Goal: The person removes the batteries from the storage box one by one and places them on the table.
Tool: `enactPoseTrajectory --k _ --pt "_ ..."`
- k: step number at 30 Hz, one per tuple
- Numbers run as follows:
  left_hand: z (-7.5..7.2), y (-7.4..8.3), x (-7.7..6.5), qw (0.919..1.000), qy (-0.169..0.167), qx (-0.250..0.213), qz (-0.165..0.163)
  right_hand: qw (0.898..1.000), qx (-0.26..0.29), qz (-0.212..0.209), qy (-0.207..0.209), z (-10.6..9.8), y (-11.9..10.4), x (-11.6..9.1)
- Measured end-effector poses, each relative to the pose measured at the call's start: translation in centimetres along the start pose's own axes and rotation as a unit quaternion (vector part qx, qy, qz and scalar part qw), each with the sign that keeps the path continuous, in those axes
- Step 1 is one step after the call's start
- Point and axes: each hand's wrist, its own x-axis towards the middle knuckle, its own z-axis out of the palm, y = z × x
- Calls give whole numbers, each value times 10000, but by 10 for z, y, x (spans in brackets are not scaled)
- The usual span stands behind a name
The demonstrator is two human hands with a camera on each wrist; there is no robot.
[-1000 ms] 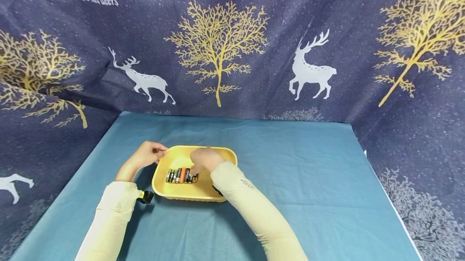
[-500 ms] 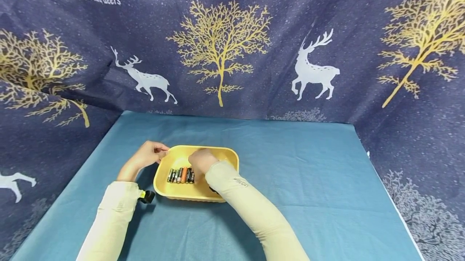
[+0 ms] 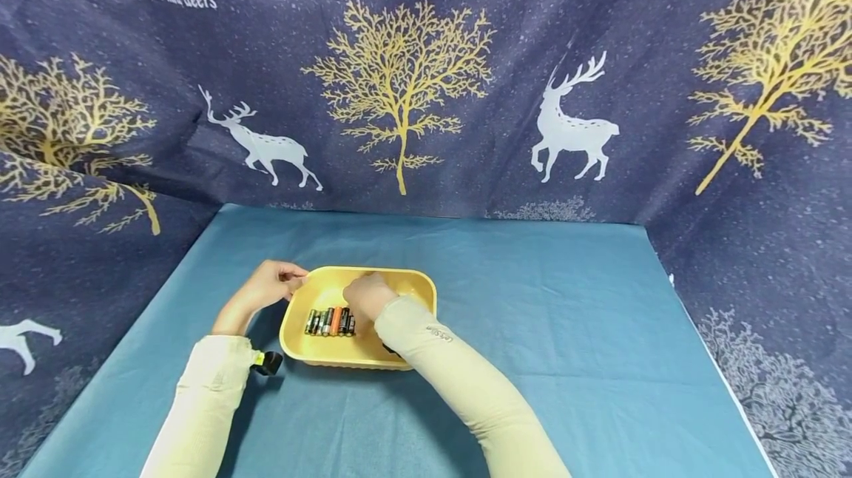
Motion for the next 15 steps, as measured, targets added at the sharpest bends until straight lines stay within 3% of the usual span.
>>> enactPoseTrajectory --k 15 --pt "1 1 0 10000 45 51 30 9997 -137 -175 46 -1 1 -4"
